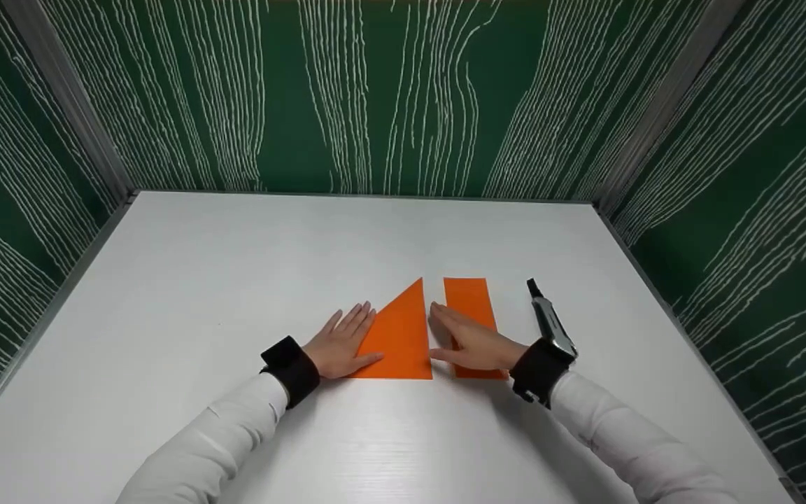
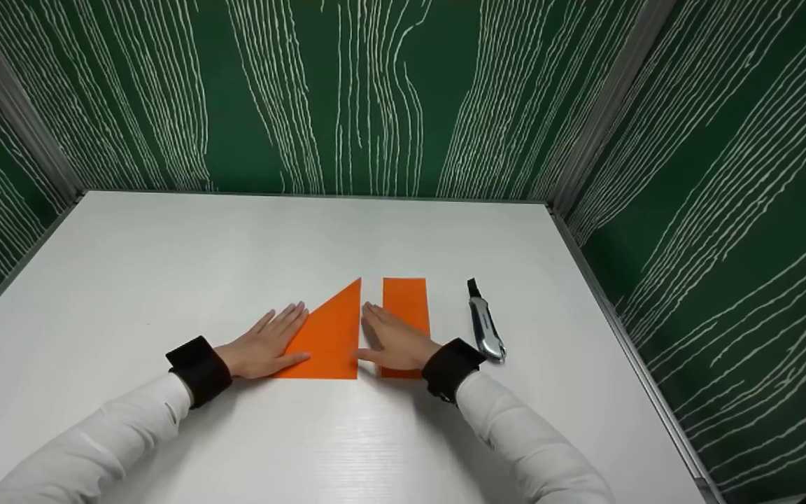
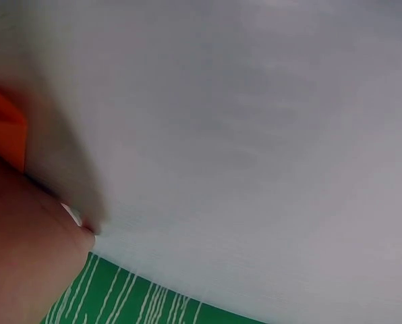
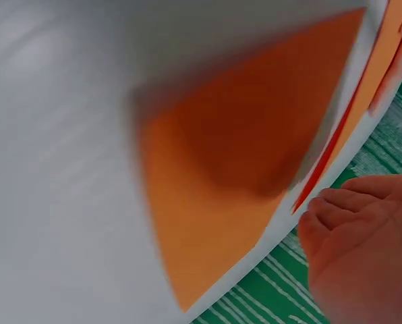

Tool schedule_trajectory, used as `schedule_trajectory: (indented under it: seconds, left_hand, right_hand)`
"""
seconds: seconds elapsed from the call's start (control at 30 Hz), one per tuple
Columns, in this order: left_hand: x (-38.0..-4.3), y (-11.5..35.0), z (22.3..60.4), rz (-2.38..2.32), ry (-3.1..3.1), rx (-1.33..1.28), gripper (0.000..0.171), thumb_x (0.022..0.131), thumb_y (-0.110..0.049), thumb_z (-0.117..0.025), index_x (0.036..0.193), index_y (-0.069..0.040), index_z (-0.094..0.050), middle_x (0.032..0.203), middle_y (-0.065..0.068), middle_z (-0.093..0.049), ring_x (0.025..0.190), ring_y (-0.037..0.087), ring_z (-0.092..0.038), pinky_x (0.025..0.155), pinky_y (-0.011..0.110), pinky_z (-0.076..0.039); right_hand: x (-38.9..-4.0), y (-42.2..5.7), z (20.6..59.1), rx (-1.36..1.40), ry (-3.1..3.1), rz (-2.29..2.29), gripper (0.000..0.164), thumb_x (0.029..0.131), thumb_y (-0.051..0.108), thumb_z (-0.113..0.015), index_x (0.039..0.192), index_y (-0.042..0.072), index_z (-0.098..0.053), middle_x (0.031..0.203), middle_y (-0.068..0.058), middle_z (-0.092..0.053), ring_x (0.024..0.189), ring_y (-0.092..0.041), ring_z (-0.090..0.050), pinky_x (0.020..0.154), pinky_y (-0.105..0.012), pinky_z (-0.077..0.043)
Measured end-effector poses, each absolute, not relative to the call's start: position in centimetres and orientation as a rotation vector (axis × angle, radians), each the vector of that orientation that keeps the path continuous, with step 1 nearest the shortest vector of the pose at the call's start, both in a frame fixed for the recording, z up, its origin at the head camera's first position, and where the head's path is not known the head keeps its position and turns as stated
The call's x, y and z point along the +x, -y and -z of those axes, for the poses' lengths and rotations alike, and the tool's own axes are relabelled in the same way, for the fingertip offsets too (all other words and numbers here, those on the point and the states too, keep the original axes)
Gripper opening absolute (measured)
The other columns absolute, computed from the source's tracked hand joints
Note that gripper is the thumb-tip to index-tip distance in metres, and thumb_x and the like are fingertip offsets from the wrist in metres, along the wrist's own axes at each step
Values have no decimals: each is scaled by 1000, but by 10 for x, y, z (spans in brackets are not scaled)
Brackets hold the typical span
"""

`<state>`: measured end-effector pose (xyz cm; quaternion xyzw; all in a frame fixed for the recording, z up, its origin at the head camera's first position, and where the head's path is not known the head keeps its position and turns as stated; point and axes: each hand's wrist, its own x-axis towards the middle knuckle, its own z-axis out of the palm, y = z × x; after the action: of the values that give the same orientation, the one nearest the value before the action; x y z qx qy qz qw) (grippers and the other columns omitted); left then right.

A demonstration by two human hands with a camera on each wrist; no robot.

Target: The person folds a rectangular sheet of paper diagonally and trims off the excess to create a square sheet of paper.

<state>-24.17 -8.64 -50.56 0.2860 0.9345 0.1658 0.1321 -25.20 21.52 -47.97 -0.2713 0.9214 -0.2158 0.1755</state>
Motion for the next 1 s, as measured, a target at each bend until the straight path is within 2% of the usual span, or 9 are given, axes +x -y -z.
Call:
schedule_trajectory:
  seconds: [0.17, 0.33, 0.43, 0.63, 0.83, 1.0]
  left_hand:
    - [-244, 87, 509, -470, -2720, 848, 84, 107, -52, -43, 164, -1, -11, 175, 16, -7, 164, 31, -6, 133, 54, -5]
    - [-246, 87, 514, -472, -2733, 854, 83, 107, -52, -42, 164, -2, -10, 175, 16, -7, 164, 31, -6, 133, 55, -6]
    - [-246, 87, 512, -470, -2730, 852, 83, 107, -51, -43, 164, -2, -11, 175, 16, -7, 164, 31, -6, 133, 54, -6]
    - [-243, 87, 508, -495, -2730, 853, 81, 106, -48, -47, 163, 1, -16, 174, 18, -11, 163, 34, -10, 132, 55, -8]
    - [-243, 86, 508, -458, -2735, 843, 82, 107, -50, -44, 164, -1, -13, 175, 16, -9, 164, 32, -8, 133, 54, -7]
    - [-242, 86, 506, -447, -2720, 825, 83, 107, -52, -43, 165, -2, -11, 175, 15, -7, 164, 30, -5, 133, 52, -4]
  right_hand:
    - [-252, -200, 480, -734, -2582, 606, 93, 100, 56, -59, 165, 7, -14, 174, -12, -15, 162, -31, -18, 131, -52, -20]
    - [-252, -193, 480, -749, -2599, 596, 91, 101, 52, -58, 164, 1, -15, 173, -18, -16, 162, -34, -18, 131, -53, -20]
    - [-252, -191, 481, -719, -2603, 598, 92, 101, 52, -58, 164, 1, -15, 173, -18, -15, 162, -33, -17, 131, -52, -19]
    - [-254, -188, 485, -673, -2629, 652, 91, 101, 53, -59, 163, 0, -19, 171, -19, -21, 160, -35, -23, 130, -53, -22]
    - [-254, -181, 482, -586, -2556, 1055, 80, 104, 33, -61, 162, -3, -20, 168, -23, -26, 156, -41, -31, 126, -56, -29]
    - [-255, -169, 478, -400, -2419, 1427, 75, 105, 19, -59, 163, -1, -16, 164, -24, -33, 143, -41, -48, 117, -51, -45]
